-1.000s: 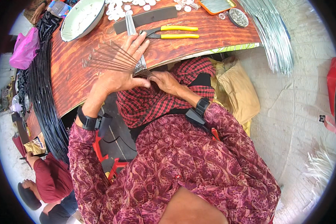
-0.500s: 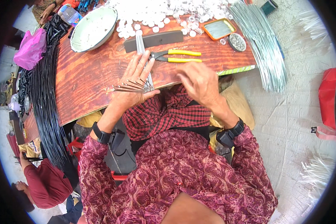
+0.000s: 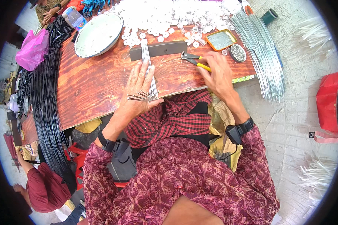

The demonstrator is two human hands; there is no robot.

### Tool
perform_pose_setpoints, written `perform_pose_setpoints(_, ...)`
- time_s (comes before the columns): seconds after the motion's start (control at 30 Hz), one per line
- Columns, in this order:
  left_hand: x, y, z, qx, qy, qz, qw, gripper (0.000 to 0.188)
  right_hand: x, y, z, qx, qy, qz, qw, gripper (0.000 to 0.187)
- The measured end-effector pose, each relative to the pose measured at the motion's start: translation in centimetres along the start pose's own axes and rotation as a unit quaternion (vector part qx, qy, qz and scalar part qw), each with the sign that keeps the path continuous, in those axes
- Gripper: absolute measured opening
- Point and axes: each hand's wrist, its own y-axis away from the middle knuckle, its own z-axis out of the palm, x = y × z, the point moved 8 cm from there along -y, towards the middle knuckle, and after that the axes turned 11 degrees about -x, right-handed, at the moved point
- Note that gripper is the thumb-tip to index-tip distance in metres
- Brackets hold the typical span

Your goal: The recorder is assembling the wire frames for umbrellas, inserting metal ribs into a central hub.

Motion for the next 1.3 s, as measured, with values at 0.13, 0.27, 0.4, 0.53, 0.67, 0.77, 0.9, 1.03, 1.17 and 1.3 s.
perform_pose_setpoints(0.13, -0.3, 0.7, 0.1, 0.038, -0.006, -0.034, 0.999, 0.124, -2.4, -4.4, 6.3, -0.176, -0.386, 0.059, 0.903, 0.030)
perform_pose_setpoints(0.27, -0.5, 0.9, 0.3, 0.060, 0.011, -0.040, 0.997, 0.127, -4.3, -7.7, 11.2, -0.298, -0.559, 0.150, 0.759, 0.039)
perform_pose_setpoints(0.4, -0.3, 0.8, 0.3, 0.055, 0.021, -0.039, 0.998, 0.127, -4.2, -9.2, 13.5, -0.334, -0.556, 0.207, 0.733, 0.032)
perform_pose_setpoints(0.53, -0.4, 1.0, 0.4, 0.068, 0.015, -0.040, 0.997, 0.127, -4.5, -9.6, 12.8, -0.308, -0.542, 0.186, 0.759, 0.027)
perform_pose_setpoints(0.67, -0.6, 1.0, 0.3, 0.060, 0.018, -0.044, 0.997, 0.127, -3.3, -9.5, 12.1, -0.288, -0.454, 0.197, 0.820, 0.027)
perform_pose_setpoints(0.77, -0.9, 1.2, 0.5, 0.049, 0.020, -0.059, 0.997, 0.127, -4.2, -9.4, 11.6, -0.297, -0.400, 0.197, 0.844, 0.031)
perform_pose_setpoints(0.9, -0.7, 0.9, 0.6, 0.035, 0.020, -0.061, 0.997, 0.127, -3.9, -9.6, 13.0, -0.320, -0.415, 0.188, 0.831, 0.033)
perform_pose_setpoints(1.03, -0.7, 0.8, 0.5, 0.044, 0.021, -0.057, 0.997, 0.126, -4.3, -10.0, 14.4, -0.370, -0.460, 0.181, 0.787, 0.027)
perform_pose_setpoints(1.17, -0.6, 1.0, 0.4, 0.075, 0.012, -0.037, 0.996, 0.126, -4.4, -9.5, 14.0, -0.360, -0.506, 0.183, 0.762, 0.024)
perform_pose_setpoints(1.3, -0.4, 1.0, 0.2, 0.070, 0.000, -0.043, 0.997, 0.127, -4.2, -9.2, 13.6, -0.336, -0.464, 0.174, 0.801, 0.030)
